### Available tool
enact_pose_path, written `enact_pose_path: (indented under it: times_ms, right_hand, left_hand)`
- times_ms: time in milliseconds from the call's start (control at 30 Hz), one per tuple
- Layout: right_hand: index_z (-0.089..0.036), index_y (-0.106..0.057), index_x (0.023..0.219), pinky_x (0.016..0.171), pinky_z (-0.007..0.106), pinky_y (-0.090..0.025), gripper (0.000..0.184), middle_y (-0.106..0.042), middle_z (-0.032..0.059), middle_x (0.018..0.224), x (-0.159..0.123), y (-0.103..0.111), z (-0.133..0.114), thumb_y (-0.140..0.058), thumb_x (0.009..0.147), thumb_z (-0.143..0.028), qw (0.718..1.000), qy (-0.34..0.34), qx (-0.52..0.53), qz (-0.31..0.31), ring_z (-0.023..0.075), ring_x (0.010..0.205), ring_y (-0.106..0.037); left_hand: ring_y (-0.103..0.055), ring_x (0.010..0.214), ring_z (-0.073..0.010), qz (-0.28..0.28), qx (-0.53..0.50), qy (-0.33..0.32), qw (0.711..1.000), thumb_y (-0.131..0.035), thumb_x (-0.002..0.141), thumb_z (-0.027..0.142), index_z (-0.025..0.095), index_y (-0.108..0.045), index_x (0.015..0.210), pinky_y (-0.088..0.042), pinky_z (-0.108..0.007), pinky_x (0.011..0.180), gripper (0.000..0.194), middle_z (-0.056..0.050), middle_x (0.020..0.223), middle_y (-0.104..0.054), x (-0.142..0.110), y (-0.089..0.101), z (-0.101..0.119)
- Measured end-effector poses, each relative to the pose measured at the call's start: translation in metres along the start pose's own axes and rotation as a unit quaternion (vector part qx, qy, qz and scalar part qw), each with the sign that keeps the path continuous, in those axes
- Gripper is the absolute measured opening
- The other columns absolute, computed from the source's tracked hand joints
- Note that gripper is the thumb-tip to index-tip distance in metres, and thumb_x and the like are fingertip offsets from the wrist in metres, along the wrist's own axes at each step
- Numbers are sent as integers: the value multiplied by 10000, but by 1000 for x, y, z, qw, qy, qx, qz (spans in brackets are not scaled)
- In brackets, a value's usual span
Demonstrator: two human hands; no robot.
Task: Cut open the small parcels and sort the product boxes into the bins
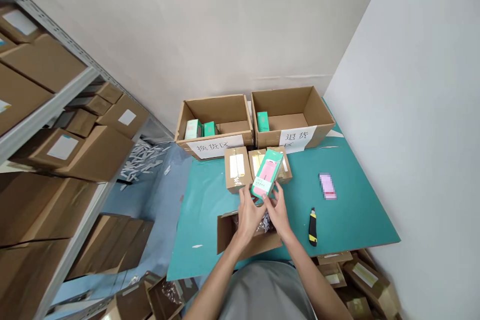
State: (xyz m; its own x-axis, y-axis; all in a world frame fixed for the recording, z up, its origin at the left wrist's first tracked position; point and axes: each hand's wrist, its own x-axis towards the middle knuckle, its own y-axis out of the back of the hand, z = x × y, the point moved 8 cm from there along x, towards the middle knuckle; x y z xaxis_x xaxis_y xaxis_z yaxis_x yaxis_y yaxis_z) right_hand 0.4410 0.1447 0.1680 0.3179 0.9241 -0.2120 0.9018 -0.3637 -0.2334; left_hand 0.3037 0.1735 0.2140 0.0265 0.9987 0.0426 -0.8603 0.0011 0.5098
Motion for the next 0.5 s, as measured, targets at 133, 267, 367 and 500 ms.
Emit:
enact_pose_path:
  times_ms: [133,267,367,500]
  right_hand:
    - [-226,-442,1731,1193,562,-617,980,-666,213,1643,40,38,-9,-813,959,-701,999,11,15,26,393,1464,-701]
    - [-228,-522,1701,1214,541,-603,976,-689,196,1622,113,62,-53,-824,919,-727,998,61,14,26,388,1475,-693]
    - [-255,-556,1674,1204,473,-608,912,-719,167,1587,182,70,-94,-802,931,-723,995,94,-15,21,342,1455,-710]
    - [-261,-519,1691,1182,451,-619,821,-683,155,1626,282,63,-141,-702,1023,-701,987,126,-94,-37,323,1477,-682]
  left_hand:
    - [-785,1069,-300,-24,8,-30,999,-710,1051,442,233,-426,1673,-688,-458,866,715,-189,1440,-590,30,-47,25]
    - [-749,1270,-311,-57,-9,-102,993,-673,1058,339,266,-509,1615,-673,-494,1044,586,-192,1563,-494,73,-96,62]
    - [-617,1515,-342,-69,-19,-144,987,-671,1029,257,267,-477,1654,-572,-526,1243,654,-203,1709,-367,122,-127,93]
    - [-631,1497,-390,-54,8,-130,990,-704,1008,245,252,-398,1729,-545,-573,1256,784,-242,1763,-303,211,-157,116]
